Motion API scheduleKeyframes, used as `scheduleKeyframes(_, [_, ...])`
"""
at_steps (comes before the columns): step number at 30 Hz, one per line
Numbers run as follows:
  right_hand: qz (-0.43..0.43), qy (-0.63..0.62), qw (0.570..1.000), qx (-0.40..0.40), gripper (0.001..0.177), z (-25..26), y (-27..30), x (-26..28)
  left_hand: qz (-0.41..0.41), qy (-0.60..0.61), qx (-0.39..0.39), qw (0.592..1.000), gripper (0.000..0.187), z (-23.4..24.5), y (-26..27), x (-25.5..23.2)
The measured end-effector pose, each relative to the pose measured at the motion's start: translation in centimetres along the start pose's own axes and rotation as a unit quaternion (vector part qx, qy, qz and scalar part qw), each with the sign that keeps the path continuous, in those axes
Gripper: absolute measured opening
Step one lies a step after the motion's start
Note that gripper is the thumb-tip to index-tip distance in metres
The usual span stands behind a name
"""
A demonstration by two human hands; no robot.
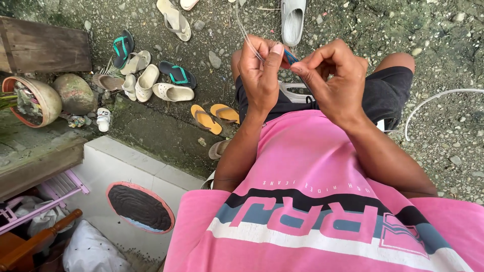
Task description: A person is sitting on a stool outdoors, tying knots in a fishing line and using a lighter to seal the ends of the line.
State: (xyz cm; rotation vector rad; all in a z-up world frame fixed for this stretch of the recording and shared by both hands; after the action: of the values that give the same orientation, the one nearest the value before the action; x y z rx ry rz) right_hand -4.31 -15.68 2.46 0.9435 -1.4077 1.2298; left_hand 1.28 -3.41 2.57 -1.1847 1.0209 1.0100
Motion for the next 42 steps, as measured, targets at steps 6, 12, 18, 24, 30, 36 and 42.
scheduleKeyframes(6, [0.159,0.067,0.985,-0.011,0.027,-0.6,0.1,-1.0,0.031,0.068,0.018,0.997,0.023,0.1,0.1,0.7])
scheduleKeyframes(12, [0.233,0.139,0.962,0.036,0.039,-0.4,-0.6,-0.3,-0.001,0.064,0.037,0.997,0.021,0.6,-0.3,0.2])
scheduleKeyframes(18, [0.205,0.115,0.971,0.050,0.036,-0.6,-1.0,0.9,0.006,0.055,0.033,0.998,0.022,0.6,0.0,0.6])
scheduleKeyframes(24, [0.124,-0.105,0.987,0.009,0.011,0.4,-2.4,3.0,-0.014,0.109,0.061,0.992,0.021,0.7,0.5,1.0])
scheduleKeyframes(30, [0.177,-0.121,0.976,0.046,0.014,2.9,-1.4,4.1,-0.010,0.128,0.071,0.989,0.018,1.3,0.4,1.7])
scheduleKeyframes(36, [0.079,0.347,0.925,0.133,0.029,2.8,-0.1,5.1,-0.012,0.127,0.094,0.987,0.017,1.3,0.3,1.8])
scheduleKeyframes(42, [0.041,0.171,0.925,0.336,0.035,1.6,2.6,4.6,-0.008,0.126,0.103,0.987,0.023,1.2,0.2,0.6])
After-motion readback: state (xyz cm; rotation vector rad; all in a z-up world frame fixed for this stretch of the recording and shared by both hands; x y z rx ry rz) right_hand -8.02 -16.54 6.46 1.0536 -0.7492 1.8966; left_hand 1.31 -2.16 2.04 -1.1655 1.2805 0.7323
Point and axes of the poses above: each hand's wrist, its own y-axis away from the middle knuckle, its own z-axis out of the back of the hand, x = y × z, the point moved 1 cm from there along -y, towards the middle knuckle, and after that the axes turned 13 degrees about -y, right-handed, at the moved point
